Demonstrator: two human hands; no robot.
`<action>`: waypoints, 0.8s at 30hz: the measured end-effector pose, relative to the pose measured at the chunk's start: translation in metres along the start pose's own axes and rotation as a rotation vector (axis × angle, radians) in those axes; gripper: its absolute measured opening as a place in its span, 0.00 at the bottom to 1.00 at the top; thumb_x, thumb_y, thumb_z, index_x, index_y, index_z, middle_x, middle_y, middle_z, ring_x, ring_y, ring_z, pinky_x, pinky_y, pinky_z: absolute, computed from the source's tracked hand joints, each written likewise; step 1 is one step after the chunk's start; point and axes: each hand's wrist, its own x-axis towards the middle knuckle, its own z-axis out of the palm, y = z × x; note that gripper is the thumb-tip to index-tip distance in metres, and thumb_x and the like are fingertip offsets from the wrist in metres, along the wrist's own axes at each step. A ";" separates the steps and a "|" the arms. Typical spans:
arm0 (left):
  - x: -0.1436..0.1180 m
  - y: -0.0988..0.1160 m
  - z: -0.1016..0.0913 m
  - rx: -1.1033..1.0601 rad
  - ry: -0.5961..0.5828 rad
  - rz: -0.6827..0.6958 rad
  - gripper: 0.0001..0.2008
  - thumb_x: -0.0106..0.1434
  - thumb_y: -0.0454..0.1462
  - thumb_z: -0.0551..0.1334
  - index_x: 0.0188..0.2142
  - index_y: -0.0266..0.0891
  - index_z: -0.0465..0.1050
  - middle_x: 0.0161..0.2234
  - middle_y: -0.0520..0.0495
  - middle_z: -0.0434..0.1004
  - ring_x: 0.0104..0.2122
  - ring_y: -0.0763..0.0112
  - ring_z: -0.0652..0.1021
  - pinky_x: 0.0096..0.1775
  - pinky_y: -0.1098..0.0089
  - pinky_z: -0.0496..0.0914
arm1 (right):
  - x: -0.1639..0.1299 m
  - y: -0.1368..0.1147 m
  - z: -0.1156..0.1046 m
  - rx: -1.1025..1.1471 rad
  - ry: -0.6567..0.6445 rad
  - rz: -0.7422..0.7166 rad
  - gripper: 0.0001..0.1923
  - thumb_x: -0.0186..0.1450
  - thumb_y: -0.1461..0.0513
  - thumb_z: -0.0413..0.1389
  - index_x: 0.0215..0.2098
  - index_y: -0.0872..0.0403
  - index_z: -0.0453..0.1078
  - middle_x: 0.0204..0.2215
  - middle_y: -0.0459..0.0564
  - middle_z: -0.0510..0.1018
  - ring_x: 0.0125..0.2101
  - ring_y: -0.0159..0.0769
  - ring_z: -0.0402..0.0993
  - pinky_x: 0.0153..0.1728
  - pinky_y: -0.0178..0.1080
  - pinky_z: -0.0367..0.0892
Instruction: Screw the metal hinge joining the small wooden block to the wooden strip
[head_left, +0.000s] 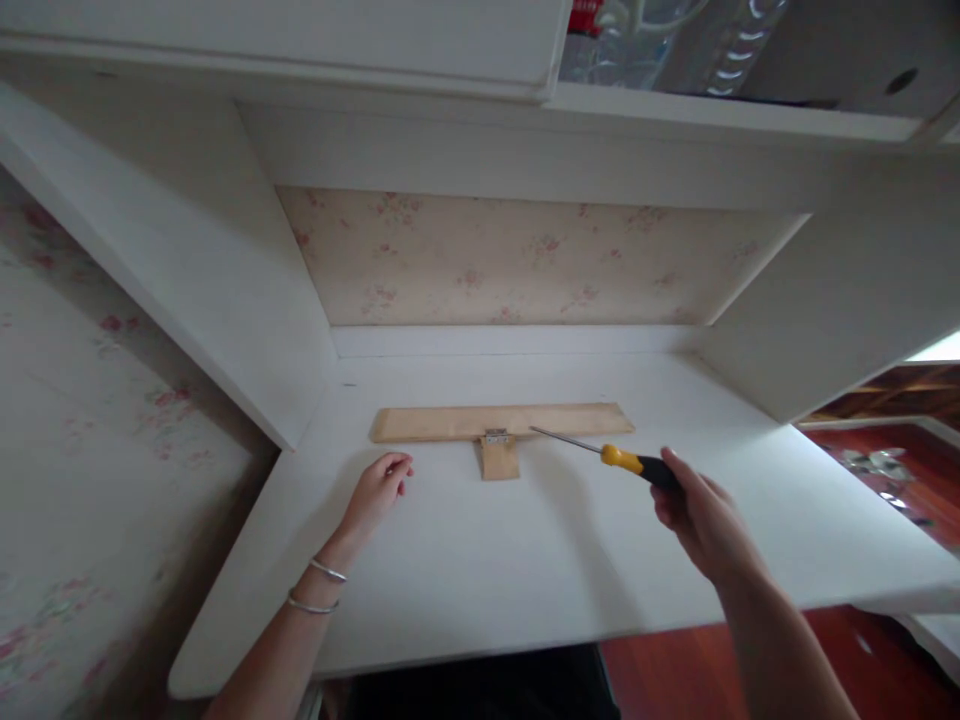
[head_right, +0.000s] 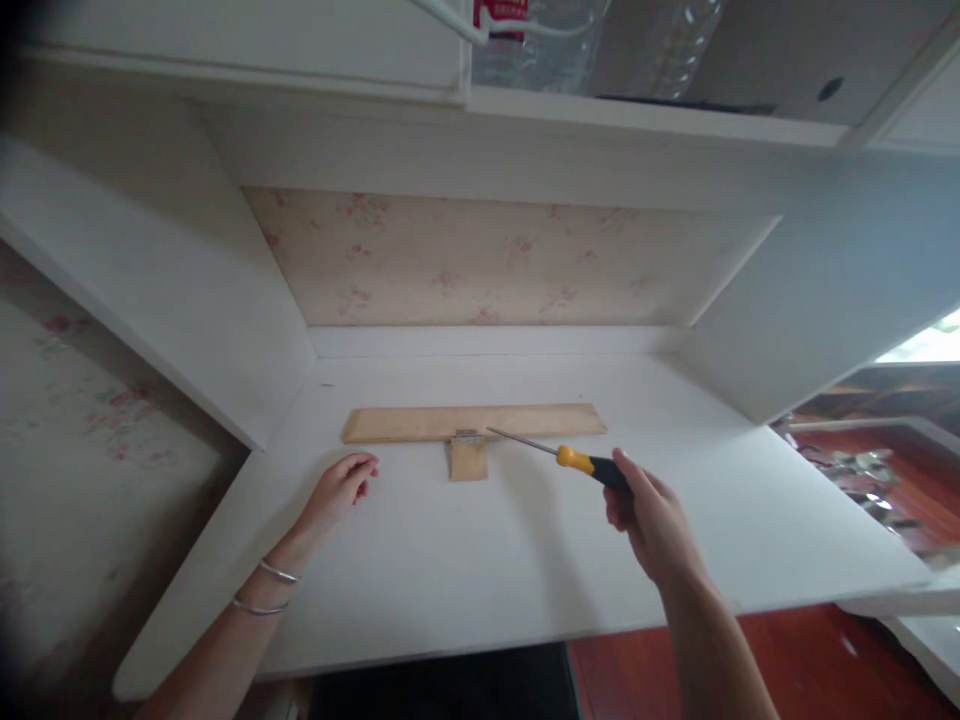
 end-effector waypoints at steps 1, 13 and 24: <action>0.008 -0.001 -0.009 0.036 0.032 0.012 0.17 0.56 0.46 0.57 0.38 0.36 0.71 0.32 0.46 0.76 0.21 0.75 0.70 0.21 0.75 0.61 | -0.003 0.014 -0.008 0.140 0.030 0.074 0.18 0.54 0.50 0.62 0.28 0.55 0.64 0.16 0.42 0.67 0.14 0.24 0.59 0.13 0.27 0.55; 0.140 0.015 -0.094 1.003 0.260 0.080 0.16 0.59 0.33 0.51 0.42 0.34 0.73 0.44 0.37 0.74 0.43 0.59 0.75 0.44 0.64 0.67 | -0.042 0.105 -0.013 0.466 -0.210 0.381 0.18 0.54 0.54 0.63 0.39 0.53 0.68 0.24 0.44 0.68 0.18 0.23 0.58 0.19 0.28 0.60; 0.188 0.025 -0.104 1.192 0.156 0.040 0.12 0.60 0.33 0.52 0.38 0.32 0.72 0.45 0.33 0.69 0.41 0.55 0.75 0.43 0.61 0.65 | -0.043 0.114 0.006 0.396 -0.409 0.304 0.27 0.54 0.50 0.61 0.49 0.51 0.67 0.27 0.49 0.71 0.18 0.26 0.61 0.20 0.31 0.52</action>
